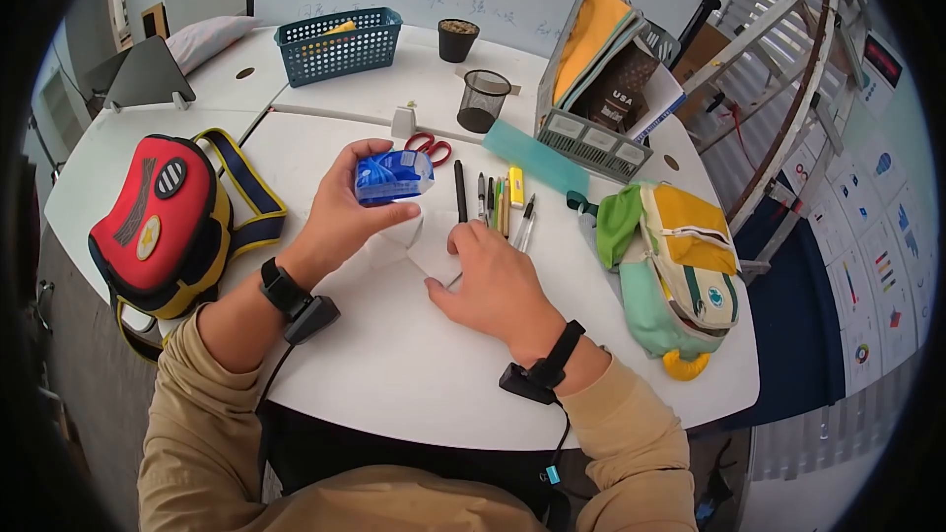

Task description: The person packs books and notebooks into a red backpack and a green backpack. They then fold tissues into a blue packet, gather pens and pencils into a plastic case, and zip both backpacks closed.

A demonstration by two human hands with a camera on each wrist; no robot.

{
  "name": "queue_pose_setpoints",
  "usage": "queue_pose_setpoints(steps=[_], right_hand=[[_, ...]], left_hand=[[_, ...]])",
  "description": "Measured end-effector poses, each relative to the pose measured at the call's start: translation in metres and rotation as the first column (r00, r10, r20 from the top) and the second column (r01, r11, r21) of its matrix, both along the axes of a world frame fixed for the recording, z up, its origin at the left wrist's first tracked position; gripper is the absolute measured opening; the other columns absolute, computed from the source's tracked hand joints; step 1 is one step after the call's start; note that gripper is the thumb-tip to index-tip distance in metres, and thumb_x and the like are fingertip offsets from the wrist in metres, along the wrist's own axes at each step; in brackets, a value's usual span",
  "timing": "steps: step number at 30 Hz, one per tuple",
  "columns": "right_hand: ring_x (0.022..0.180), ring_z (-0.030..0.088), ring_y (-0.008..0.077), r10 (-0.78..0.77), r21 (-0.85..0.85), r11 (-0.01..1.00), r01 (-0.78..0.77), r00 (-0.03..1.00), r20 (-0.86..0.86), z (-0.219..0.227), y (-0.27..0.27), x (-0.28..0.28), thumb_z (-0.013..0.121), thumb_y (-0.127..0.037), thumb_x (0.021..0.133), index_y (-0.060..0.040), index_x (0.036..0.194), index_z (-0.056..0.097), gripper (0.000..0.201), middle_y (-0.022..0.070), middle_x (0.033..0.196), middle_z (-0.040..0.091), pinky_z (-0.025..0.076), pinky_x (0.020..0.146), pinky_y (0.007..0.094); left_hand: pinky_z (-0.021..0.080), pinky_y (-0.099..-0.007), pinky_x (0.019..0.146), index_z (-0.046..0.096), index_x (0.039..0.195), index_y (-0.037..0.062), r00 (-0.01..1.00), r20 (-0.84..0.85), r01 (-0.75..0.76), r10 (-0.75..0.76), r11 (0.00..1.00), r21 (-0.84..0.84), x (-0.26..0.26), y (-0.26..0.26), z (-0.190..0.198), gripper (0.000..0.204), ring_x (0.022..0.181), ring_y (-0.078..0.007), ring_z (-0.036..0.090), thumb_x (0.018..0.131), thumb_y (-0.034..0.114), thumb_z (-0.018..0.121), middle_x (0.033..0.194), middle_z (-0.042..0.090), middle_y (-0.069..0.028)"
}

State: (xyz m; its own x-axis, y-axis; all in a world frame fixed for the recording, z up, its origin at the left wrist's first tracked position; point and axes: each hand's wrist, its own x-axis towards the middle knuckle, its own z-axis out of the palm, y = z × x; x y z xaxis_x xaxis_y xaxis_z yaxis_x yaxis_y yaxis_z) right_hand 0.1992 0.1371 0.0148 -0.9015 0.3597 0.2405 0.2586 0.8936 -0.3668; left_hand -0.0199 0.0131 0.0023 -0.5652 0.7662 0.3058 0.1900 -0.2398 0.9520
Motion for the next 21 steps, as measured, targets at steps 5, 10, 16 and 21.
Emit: queue_pose_setpoints(steps=[5,10,16,21], right_hand=[[0.097,0.075,0.0389,-0.015,0.025,1.000,0.016,1.000,-0.016,-0.005,0.000,0.001,0.087,-0.027,0.089,-0.0047,0.112,0.064,0.039,0.0133,0.110,0.071,0.062,0.083,0.0500],[0.090,0.075,0.0383,-0.006,0.035,0.999,0.008,0.998,-0.061,-0.001,0.002,0.000,0.084,-0.022,0.088,-0.0046,0.108,0.065,0.032,0.0129,0.109,0.071,0.062,0.079,0.0486],[0.084,0.072,0.0349,0.146,-0.173,0.967,-0.185,0.965,-0.219,-0.019,0.017,-0.005,0.087,-0.018,0.088,-0.0038,0.105,0.065,0.031,0.0130,0.110,0.066,0.061,0.077,0.0452],[0.092,0.071,0.0350,0.156,-0.168,0.970,-0.175,0.980,-0.122,-0.005,0.009,-0.002,0.093,-0.026,0.088,-0.0022,0.104,0.066,0.040,0.0139,0.110,0.065,0.061,0.082,0.0451]], left_hand=[[0.061,-0.0325,0.115,0.055,0.152,0.0062,0.996,0.011,0.093,-0.093,0.995,0.029,0.001,-0.001,0.002,0.080,0.131,-0.0166,0.072,0.086,0.004,0.101,0.145,0.066,-0.0082],[0.061,-0.0333,0.115,0.056,0.150,0.0063,0.991,-0.032,0.131,-0.129,0.989,0.063,0.001,-0.002,0.002,0.079,0.130,-0.0163,0.073,0.085,0.002,0.101,0.145,0.065,-0.0076],[0.061,-0.0335,0.116,0.056,0.149,0.0062,0.988,-0.088,0.134,-0.128,0.989,0.058,-0.002,-0.002,0.000,0.079,0.132,-0.0163,0.072,0.085,0.002,0.102,0.145,0.065,-0.0075],[0.061,-0.0342,0.115,0.058,0.148,0.0066,0.986,-0.031,0.167,-0.165,0.982,0.088,-0.003,0.000,-0.001,0.078,0.132,-0.0170,0.072,0.084,0.000,0.102,0.146,0.066,-0.0078]])
